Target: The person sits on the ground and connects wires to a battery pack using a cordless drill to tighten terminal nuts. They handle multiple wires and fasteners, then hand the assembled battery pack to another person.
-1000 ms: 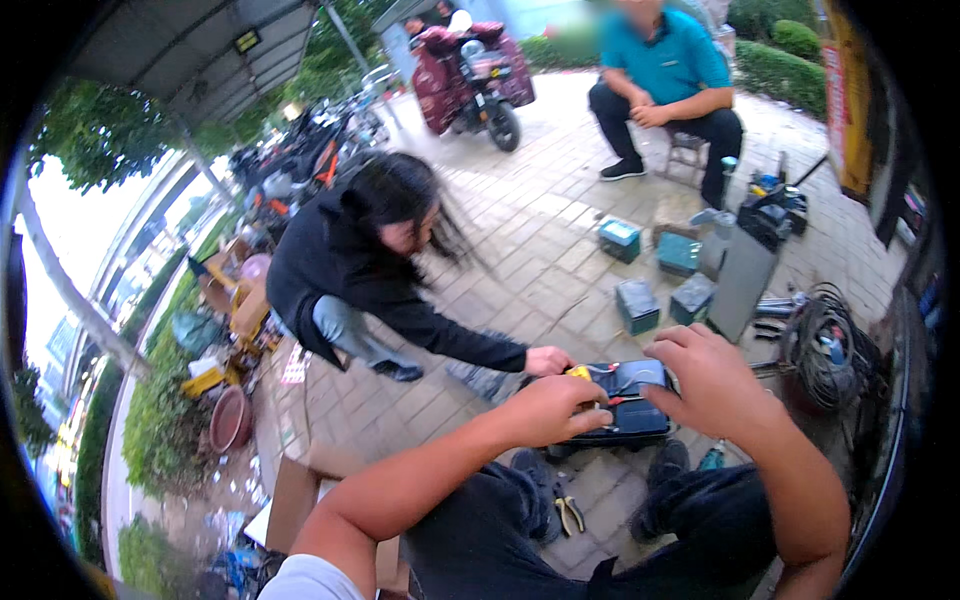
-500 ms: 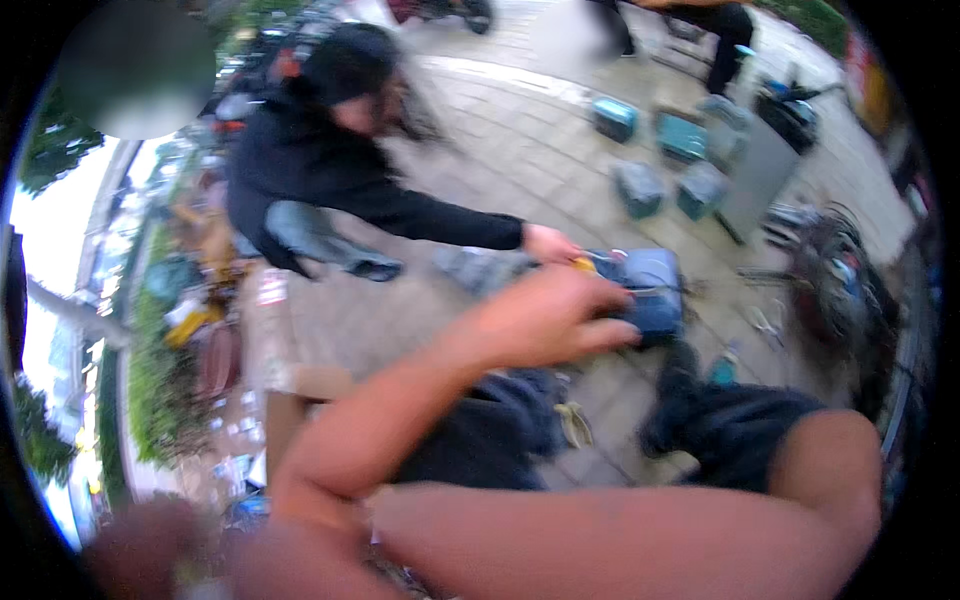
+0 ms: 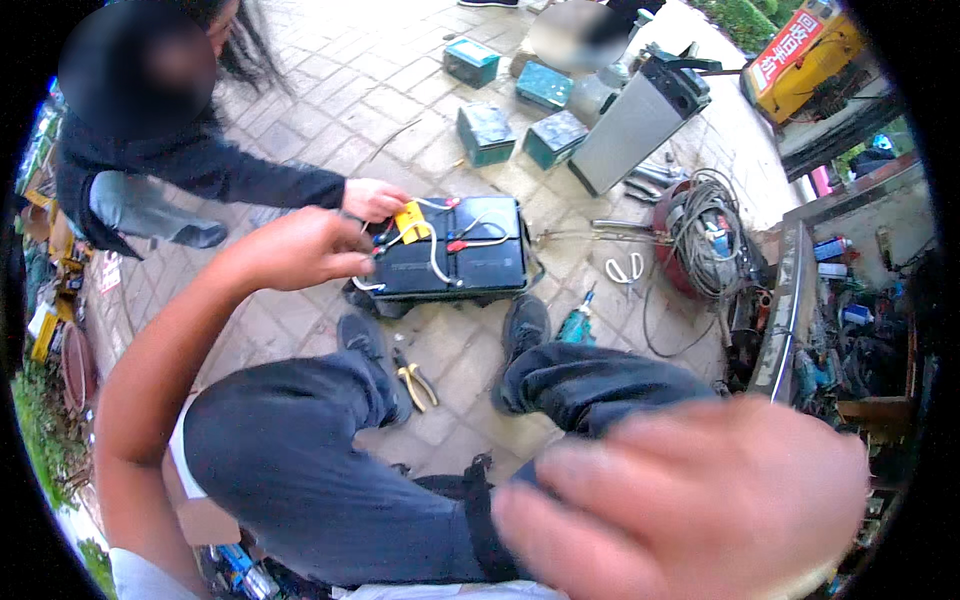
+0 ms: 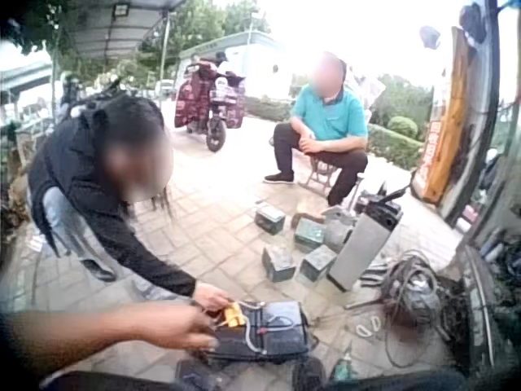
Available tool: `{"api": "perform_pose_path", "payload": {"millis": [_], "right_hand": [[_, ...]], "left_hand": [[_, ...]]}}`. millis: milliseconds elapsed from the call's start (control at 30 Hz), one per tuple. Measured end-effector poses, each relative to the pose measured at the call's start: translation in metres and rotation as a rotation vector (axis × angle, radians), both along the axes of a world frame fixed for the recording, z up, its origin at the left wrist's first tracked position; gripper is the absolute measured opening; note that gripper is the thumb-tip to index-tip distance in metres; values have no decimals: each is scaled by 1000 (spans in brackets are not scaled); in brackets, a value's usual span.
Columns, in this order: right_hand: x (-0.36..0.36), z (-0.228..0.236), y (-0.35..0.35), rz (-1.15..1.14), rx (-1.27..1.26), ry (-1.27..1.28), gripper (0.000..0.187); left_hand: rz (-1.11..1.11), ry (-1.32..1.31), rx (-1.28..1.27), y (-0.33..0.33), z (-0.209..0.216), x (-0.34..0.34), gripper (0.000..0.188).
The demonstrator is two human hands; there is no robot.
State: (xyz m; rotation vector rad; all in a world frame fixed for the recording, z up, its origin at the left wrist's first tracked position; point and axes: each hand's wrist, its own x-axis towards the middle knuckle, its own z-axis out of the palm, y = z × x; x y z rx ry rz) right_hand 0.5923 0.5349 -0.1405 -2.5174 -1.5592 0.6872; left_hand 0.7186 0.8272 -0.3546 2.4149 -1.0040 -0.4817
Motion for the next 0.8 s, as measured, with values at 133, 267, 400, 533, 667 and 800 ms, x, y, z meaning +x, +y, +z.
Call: {"api": "perform_pose_path", "payload": {"millis": [133,267,400,533,667,800], "right_hand": [[76,-77,3,-110,-187,117,25],[143,-168,-10,-169,-342,169,28],[187,-266,-24,-157,-447,169,29],[222,-353,-18,-104,-212,-48,30],[258,-435,22,-187,165,-208,31],[291,-476,80,-572,179,29,27]], "left_hand": [[109,189,355,43,-81,20,32],[43,190,375,41,-154,31,38],[183,15,174,15,-214,35,64],[364,-81,82,-16,-257,42,76],[501,-108,30,-36,-285,36,74],[551,-36,-49,-29,-280,47,72]]}}
